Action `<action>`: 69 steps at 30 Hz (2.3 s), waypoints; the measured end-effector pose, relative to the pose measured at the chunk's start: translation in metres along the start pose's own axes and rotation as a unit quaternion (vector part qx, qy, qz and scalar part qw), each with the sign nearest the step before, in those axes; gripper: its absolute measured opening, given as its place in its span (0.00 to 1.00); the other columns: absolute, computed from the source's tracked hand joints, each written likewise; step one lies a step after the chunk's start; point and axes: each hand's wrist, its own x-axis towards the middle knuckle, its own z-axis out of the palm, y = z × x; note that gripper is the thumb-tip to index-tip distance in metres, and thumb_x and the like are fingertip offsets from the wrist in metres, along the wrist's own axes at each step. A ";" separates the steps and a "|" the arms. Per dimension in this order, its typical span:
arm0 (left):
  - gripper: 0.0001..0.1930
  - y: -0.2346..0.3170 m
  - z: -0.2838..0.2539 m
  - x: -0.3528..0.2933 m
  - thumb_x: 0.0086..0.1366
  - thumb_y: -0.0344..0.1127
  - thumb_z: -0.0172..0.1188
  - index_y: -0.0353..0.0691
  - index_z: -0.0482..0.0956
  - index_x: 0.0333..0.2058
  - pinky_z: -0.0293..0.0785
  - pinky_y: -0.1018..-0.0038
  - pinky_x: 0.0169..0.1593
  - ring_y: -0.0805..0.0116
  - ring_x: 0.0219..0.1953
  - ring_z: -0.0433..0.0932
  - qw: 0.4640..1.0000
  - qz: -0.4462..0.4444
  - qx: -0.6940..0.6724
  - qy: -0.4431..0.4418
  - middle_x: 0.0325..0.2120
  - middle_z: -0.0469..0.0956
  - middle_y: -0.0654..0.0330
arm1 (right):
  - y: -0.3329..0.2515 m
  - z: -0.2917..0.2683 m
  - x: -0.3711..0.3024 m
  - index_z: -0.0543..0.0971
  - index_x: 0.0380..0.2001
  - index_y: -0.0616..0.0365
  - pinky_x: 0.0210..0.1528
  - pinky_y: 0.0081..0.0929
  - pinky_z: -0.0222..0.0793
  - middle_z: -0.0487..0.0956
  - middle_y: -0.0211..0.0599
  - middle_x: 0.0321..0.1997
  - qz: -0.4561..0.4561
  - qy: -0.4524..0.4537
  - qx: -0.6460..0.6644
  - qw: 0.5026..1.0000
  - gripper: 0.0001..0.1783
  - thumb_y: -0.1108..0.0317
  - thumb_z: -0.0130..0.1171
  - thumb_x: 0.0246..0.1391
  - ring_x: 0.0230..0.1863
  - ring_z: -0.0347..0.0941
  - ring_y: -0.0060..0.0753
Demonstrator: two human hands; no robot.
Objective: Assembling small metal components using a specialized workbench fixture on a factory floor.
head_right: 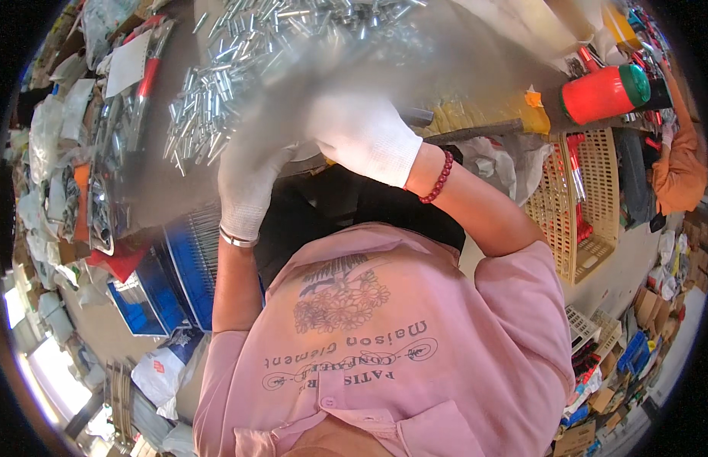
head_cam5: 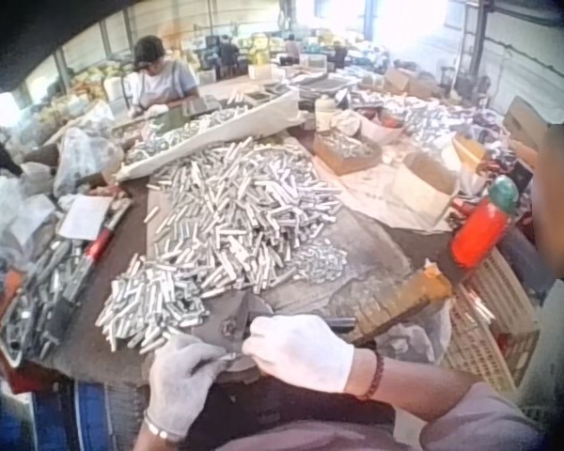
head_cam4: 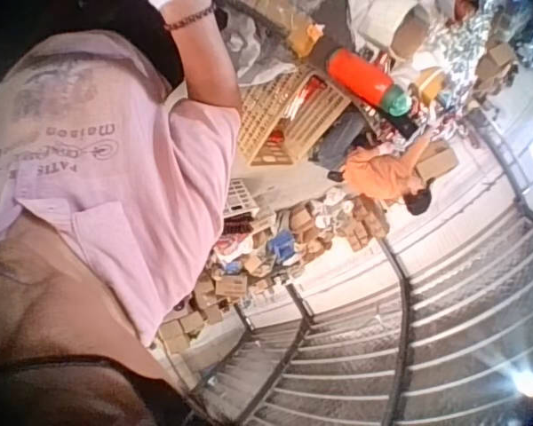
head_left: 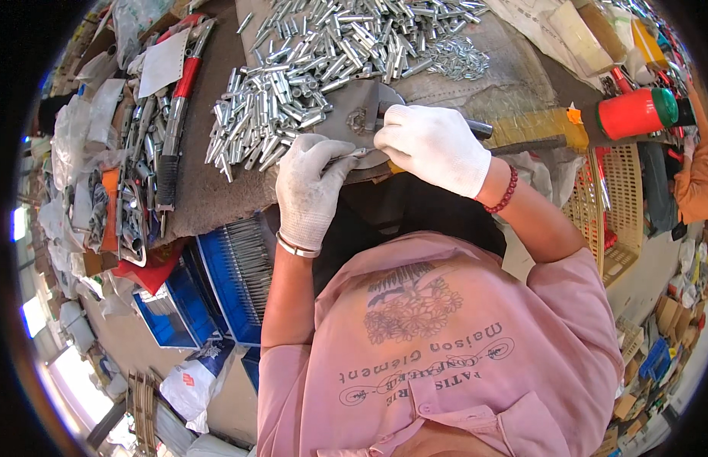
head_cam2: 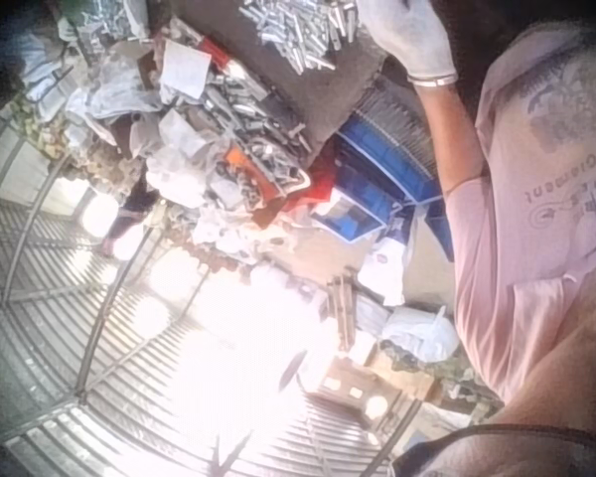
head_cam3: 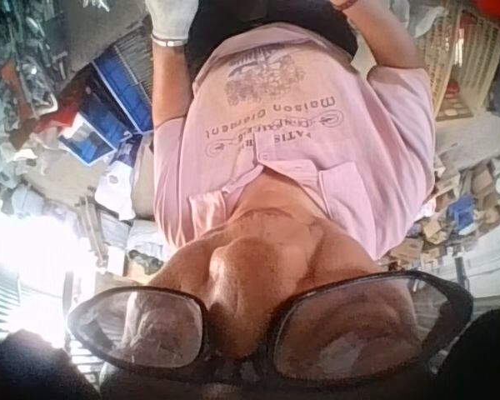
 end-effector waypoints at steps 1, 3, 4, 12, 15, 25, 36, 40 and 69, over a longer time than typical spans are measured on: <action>0.08 0.001 0.000 0.000 0.56 0.27 0.73 0.41 0.88 0.35 0.76 0.65 0.42 0.55 0.37 0.81 1.000 0.010 0.011 0.003 0.32 0.80 0.56 | 0.000 0.000 0.000 0.82 0.32 0.51 0.37 0.36 0.78 0.75 0.31 0.35 -0.005 -0.001 0.006 1.000 0.03 0.68 0.66 0.54 0.38 0.79 0.38; 0.08 -0.003 0.002 -0.001 0.55 0.26 0.73 0.41 0.88 0.34 0.76 0.65 0.42 0.56 0.36 0.81 1.000 0.005 -0.007 0.001 0.32 0.80 0.56 | -0.003 -0.003 0.003 0.82 0.32 0.51 0.37 0.36 0.78 0.75 0.31 0.35 -0.010 -0.001 0.010 1.000 0.03 0.69 0.66 0.54 0.38 0.79 0.39; 0.07 -0.005 0.005 0.000 0.55 0.26 0.73 0.41 0.88 0.34 0.76 0.65 0.42 0.56 0.36 0.81 1.000 0.000 -0.027 -0.002 0.32 0.80 0.56 | -0.007 -0.009 0.006 0.81 0.32 0.50 0.36 0.37 0.78 0.75 0.32 0.34 -0.017 -0.006 0.004 1.000 0.03 0.69 0.65 0.53 0.37 0.79 0.39; 0.09 0.006 -0.003 -0.002 0.54 0.23 0.75 0.39 0.87 0.34 0.76 0.66 0.38 0.56 0.34 0.81 0.999 0.027 0.036 -0.010 0.31 0.80 0.55 | 0.001 -0.020 -0.012 0.84 0.38 0.47 0.36 0.35 0.78 0.77 0.32 0.33 0.047 0.075 -0.009 0.996 0.09 0.65 0.70 0.53 0.34 0.80 0.38; 0.08 0.009 -0.008 -0.004 0.55 0.24 0.75 0.39 0.86 0.34 0.76 0.66 0.39 0.57 0.34 0.80 1.000 0.020 0.015 -0.013 0.32 0.80 0.55 | 0.047 -0.047 -0.034 0.86 0.38 0.48 0.42 0.37 0.79 0.83 0.35 0.37 0.200 0.134 -0.098 0.966 0.07 0.65 0.69 0.55 0.40 0.82 0.45; 0.09 0.007 -0.004 -0.002 0.56 0.22 0.73 0.39 0.85 0.36 0.75 0.66 0.39 0.57 0.35 0.79 0.998 0.056 0.014 -0.006 0.32 0.79 0.56 | 0.093 -0.055 -0.042 0.84 0.35 0.52 0.44 0.37 0.77 0.82 0.35 0.39 0.366 0.035 -0.124 0.921 0.08 0.62 0.68 0.55 0.40 0.82 0.43; 0.10 0.006 -0.004 -0.004 0.55 0.21 0.72 0.39 0.85 0.36 0.75 0.66 0.40 0.57 0.35 0.79 0.998 0.059 0.007 -0.004 0.32 0.79 0.56 | 0.106 -0.055 -0.046 0.85 0.35 0.54 0.47 0.39 0.77 0.83 0.39 0.40 0.382 0.018 -0.072 0.921 0.11 0.59 0.68 0.55 0.43 0.82 0.44; 0.10 0.005 -0.004 -0.003 0.55 0.21 0.73 0.40 0.85 0.35 0.75 0.66 0.40 0.57 0.35 0.80 0.999 0.053 0.007 -0.007 0.32 0.79 0.56 | 0.105 -0.049 -0.042 0.85 0.35 0.55 0.47 0.38 0.77 0.83 0.40 0.39 0.392 0.017 -0.111 0.913 0.11 0.60 0.68 0.55 0.43 0.82 0.43; 0.06 -0.004 0.006 -0.003 0.55 0.26 0.73 0.43 0.86 0.31 0.76 0.64 0.40 0.55 0.35 0.80 0.998 0.016 -0.063 0.027 0.30 0.79 0.57 | 0.004 -0.036 0.000 0.78 0.30 0.53 0.36 0.34 0.78 0.78 0.34 0.34 0.085 0.017 -0.011 0.996 0.05 0.73 0.66 0.52 0.33 0.80 0.43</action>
